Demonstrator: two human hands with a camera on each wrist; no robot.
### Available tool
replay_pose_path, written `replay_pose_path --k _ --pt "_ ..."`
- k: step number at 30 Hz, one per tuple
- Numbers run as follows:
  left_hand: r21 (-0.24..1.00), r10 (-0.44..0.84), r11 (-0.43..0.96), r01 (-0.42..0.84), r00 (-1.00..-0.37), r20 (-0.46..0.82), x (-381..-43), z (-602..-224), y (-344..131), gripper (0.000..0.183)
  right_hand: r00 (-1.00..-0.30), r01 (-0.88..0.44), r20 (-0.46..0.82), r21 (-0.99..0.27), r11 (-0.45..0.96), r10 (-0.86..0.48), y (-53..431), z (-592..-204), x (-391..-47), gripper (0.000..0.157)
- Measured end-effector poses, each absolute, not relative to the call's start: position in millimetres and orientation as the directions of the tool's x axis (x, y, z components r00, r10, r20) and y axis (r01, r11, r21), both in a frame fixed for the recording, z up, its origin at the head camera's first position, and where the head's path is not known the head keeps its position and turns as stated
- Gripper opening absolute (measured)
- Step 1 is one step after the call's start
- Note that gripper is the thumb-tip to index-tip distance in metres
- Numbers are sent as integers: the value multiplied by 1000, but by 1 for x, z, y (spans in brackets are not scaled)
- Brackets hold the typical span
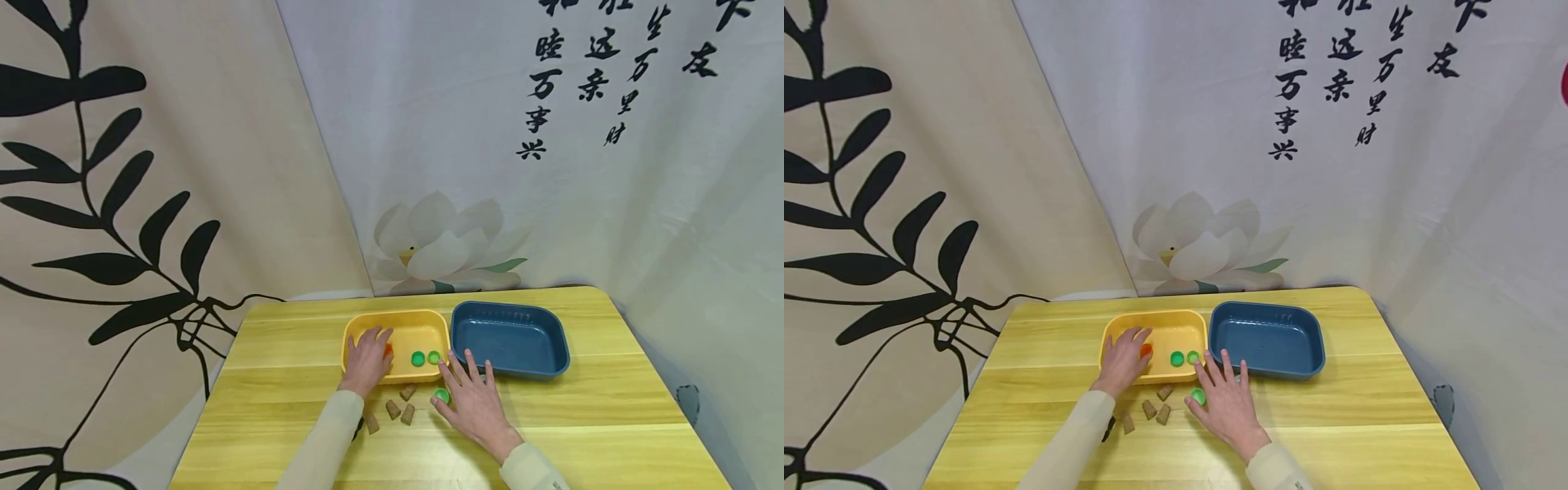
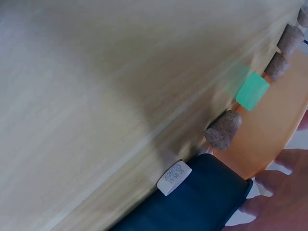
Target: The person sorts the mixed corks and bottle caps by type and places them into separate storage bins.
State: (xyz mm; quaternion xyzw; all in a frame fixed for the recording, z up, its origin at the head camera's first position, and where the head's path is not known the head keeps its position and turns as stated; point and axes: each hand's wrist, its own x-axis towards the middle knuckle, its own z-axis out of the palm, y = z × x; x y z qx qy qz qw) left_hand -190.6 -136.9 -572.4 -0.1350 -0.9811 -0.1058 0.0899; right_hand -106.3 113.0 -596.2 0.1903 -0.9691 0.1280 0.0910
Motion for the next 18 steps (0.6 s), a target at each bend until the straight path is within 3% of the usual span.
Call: replay_pose_path --k 10,18 --pt "281 174 920 273 -927 332 -176 -570 -156 73 -905 -400 242 -214 891 -349 110 -598 -107 75" --pt "324 95 931 169 -968 234 -152 -584 -184 90 -917 -385 197 -217 897 -346 112 -596 -106 76"
